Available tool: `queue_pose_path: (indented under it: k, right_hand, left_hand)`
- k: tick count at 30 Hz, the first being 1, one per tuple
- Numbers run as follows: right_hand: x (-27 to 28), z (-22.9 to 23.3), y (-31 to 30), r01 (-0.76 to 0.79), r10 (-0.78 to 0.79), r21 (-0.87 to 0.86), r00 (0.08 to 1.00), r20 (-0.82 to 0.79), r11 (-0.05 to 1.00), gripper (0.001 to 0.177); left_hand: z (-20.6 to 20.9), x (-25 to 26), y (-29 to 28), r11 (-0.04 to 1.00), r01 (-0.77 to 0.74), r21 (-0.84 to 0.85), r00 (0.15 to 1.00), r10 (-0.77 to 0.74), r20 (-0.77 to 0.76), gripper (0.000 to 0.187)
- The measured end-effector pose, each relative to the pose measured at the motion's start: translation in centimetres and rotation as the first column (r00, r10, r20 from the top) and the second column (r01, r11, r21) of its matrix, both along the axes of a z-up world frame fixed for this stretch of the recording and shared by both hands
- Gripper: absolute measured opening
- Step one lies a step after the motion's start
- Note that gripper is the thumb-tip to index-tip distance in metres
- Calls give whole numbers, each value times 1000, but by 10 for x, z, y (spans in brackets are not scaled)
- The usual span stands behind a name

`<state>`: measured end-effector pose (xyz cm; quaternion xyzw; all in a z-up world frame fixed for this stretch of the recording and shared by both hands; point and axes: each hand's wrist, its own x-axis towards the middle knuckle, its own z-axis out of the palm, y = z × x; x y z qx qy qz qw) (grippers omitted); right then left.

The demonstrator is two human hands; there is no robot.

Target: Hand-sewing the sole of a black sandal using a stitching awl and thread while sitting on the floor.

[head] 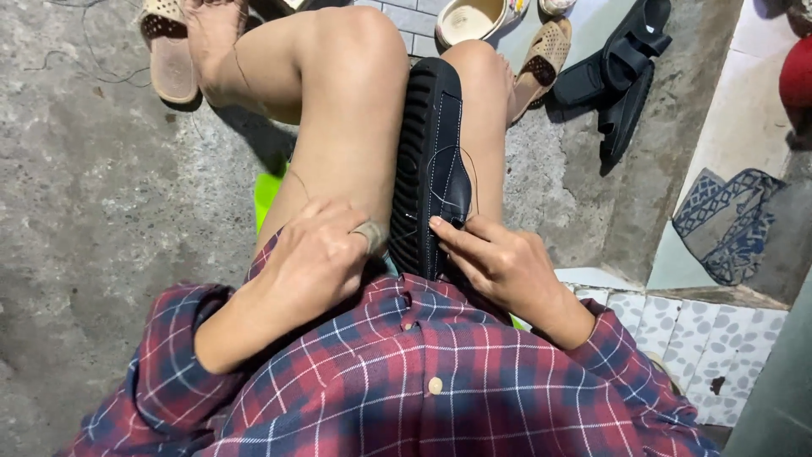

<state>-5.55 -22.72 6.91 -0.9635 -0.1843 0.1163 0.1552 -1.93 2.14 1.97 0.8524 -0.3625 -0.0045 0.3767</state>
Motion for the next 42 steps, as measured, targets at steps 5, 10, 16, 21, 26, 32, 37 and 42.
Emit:
queue_pose_path:
  k: [5, 10, 16, 21, 26, 32, 37, 42]
  right_hand:
    - [-5, -11, -6, -92, 95, -29, 983, 159, 995, 34]
    - [-8, -20, -9, -140, 152, -61, 939, 308, 988, 31]
    - [-8, -28, -15, -158, 157, -20, 948, 278, 987, 36]
    - [-1, -6, -16, -110, 109, 9, 989, 101, 994, 38]
    - [4, 38, -68, -1, -23, -67, 934, -356, 998, 55]
    - [-8, 49, -46, 121, 9, 244, 881, -473, 962, 38]
    - [-8, 47, -35, 282, -128, 176, 797, -590, 943, 32]
    - [-6, 37, -23, 292, -217, 38, 784, -581, 956, 28]
  left_hand:
    - [18, 5, 3, 760, -76, -646, 689, -428, -585, 15]
    - [-11, 0, -17, 845, -141, -515, 861, -153, -486, 19]
    - [17, 16, -26, 991, -101, -82, 830, 39, -556, 17]
    - [14, 20, -20, 989, -116, -96, 696, 12, -718, 32]
    - [5, 13, -20, 981, -74, 178, 906, 141, -400, 34]
    - [-29, 23, -21, 952, -188, 241, 977, 157, 144, 26]
    - [-21, 35, -7, 925, -298, 235, 941, 244, 234, 30]
    - [-26, 19, -3, 960, -236, 154, 972, 230, 58, 33]
